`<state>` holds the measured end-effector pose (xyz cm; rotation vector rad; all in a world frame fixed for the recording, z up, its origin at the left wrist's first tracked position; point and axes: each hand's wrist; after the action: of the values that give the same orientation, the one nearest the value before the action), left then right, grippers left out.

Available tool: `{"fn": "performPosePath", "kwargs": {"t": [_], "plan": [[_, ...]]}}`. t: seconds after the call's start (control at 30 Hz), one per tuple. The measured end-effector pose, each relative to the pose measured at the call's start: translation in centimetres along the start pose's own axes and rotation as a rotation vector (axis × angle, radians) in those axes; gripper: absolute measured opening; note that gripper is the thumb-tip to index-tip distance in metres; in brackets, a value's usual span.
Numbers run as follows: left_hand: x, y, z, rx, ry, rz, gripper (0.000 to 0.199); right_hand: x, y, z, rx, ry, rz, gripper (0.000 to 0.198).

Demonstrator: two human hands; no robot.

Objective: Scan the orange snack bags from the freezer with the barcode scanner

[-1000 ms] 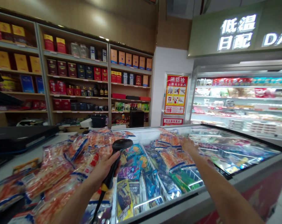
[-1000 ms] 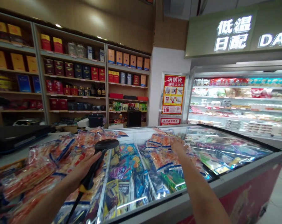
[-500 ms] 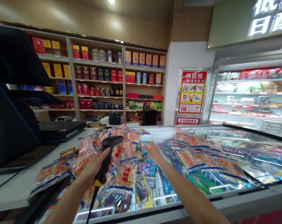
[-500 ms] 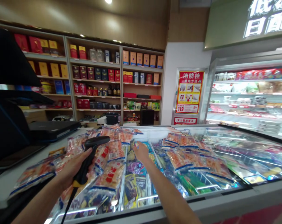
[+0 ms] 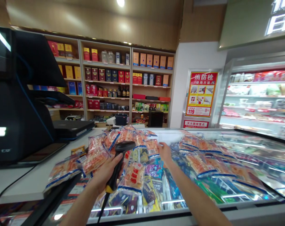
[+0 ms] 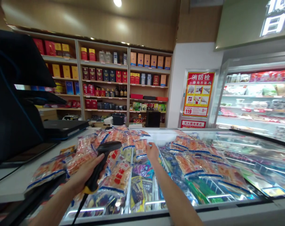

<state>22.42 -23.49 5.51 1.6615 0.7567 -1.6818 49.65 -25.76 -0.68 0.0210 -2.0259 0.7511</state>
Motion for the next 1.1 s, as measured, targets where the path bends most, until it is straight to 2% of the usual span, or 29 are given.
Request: {"fn": "performPosePath", "kwargs": {"t": [0.13,0.2,0.3,0.37,0.43,0.5,0.6,0.7,0.9,1.0,1.1], "plan": [[0.3,1.7,-0.3,0.066,0.005,0.009,0.031,-2.1,-4.0,0.5,-0.033,0.017,0.321,0.039],[0.3,2.5,-0.5,0.082,-0.006,-0.026,0.032,-2.3,-4.5,1.2,-0.015,-0.098,0.421,0.042],[0.3,3.3,-0.6,0.107,-0.008,-0.087,0.035,-2.4,-3.9,1.8,0.172,-0.284,0.582,0.042],[0.3,3.6,-0.6,0.127,-0.002,-0.100,0.036,-2.6,-3.3,1.8,0.331,-0.297,0.589,0.042],[0.2,3.8,-0.6,0.130,-0.003,-0.105,0.035,-3.1,-3.0,1.4,0.399,-0.280,0.519,0.044],[0.1,3.9,-0.6,0.128,-0.012,-0.111,0.035,-3.5,-3.0,0.7,0.335,-0.238,0.439,0.046],[0.2,4.1,-0.5,0.131,-0.017,-0.116,0.035,-3.9,-3.4,-0.4,0.158,-0.058,0.365,0.051],[0.2,4.4,-0.4,0.143,-0.013,-0.114,0.035,-4.0,-3.3,-1.2,0.124,0.063,0.322,0.054],[0.0,4.9,0.2,0.140,-0.041,-0.102,0.032,-4.1,-2.7,-1.1,0.055,0.083,0.250,0.041],[-0.3,4.8,0.5,0.175,-0.058,-0.101,0.030,-3.9,-2.7,-0.6,0.022,0.100,0.244,0.046],[-0.5,4.7,0.8,0.169,-0.027,-0.108,0.030,-3.6,-2.0,-0.4,0.078,0.077,0.241,0.053]]}}
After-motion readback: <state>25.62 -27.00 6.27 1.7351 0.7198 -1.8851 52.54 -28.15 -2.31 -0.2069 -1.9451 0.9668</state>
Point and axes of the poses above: each hand's wrist, its own z-axis away from the middle knuckle, its own y-axis out of the palm, x = y × z, and after that the axes turned 4 degrees about -z, right-handed
